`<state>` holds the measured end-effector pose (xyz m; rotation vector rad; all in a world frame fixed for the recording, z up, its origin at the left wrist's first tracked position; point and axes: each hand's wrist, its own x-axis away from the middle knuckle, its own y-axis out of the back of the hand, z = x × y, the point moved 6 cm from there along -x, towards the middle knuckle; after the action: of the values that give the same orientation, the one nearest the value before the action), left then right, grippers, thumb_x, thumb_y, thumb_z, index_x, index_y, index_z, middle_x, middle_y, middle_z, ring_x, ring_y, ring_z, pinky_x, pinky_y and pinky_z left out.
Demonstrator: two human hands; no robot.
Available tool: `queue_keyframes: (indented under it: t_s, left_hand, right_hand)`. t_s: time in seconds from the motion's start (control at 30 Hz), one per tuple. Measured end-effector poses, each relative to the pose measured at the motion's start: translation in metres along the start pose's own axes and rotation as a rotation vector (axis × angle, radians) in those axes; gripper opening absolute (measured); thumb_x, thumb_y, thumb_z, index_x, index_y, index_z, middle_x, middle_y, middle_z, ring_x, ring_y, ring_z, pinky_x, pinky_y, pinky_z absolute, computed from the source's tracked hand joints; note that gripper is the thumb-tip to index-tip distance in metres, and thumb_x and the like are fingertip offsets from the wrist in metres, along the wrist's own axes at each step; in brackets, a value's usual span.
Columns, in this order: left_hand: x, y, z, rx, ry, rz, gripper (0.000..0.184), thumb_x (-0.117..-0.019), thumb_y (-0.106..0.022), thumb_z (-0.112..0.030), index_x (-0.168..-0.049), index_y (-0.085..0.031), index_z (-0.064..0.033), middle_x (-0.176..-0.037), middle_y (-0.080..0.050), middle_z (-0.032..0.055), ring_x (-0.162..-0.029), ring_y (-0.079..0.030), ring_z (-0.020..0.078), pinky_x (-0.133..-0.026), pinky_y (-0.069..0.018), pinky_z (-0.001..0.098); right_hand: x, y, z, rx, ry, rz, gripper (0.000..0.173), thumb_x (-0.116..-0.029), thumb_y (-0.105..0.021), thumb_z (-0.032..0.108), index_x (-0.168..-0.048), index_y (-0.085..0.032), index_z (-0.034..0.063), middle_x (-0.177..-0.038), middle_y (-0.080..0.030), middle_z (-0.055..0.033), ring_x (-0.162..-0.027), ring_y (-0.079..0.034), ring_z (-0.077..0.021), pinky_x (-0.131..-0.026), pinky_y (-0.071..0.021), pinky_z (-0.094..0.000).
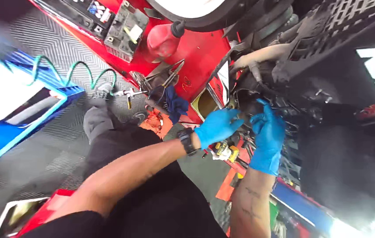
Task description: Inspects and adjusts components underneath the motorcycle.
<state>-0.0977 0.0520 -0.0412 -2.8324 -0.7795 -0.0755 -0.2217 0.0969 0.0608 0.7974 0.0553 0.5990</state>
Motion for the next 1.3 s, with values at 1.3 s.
queue_keyframes:
  t_s: [1.3]
  left_hand:
    - [-0.097, -0.036, 0.010, 0.841, 0.160, -0.297, 0.022, -0.0927, -0.075, -0.015, -0.110, -0.069, -0.0023, -0.091, -0.067, 0.0092, -0.083, -0.064, 0.0153, -0.080, -0.0552, 0.0342]
  right_hand:
    - [0.053, 0.028, -0.016, 0.261, 0.042, 0.341, 0.034, -0.1094, -0.038, 0.016, -0.125, -0.065, 0.0013, -0.085, -0.073, -0.0049, -0.059, -0.062, -0.0097, -0.052, -0.0521, -0.0234]
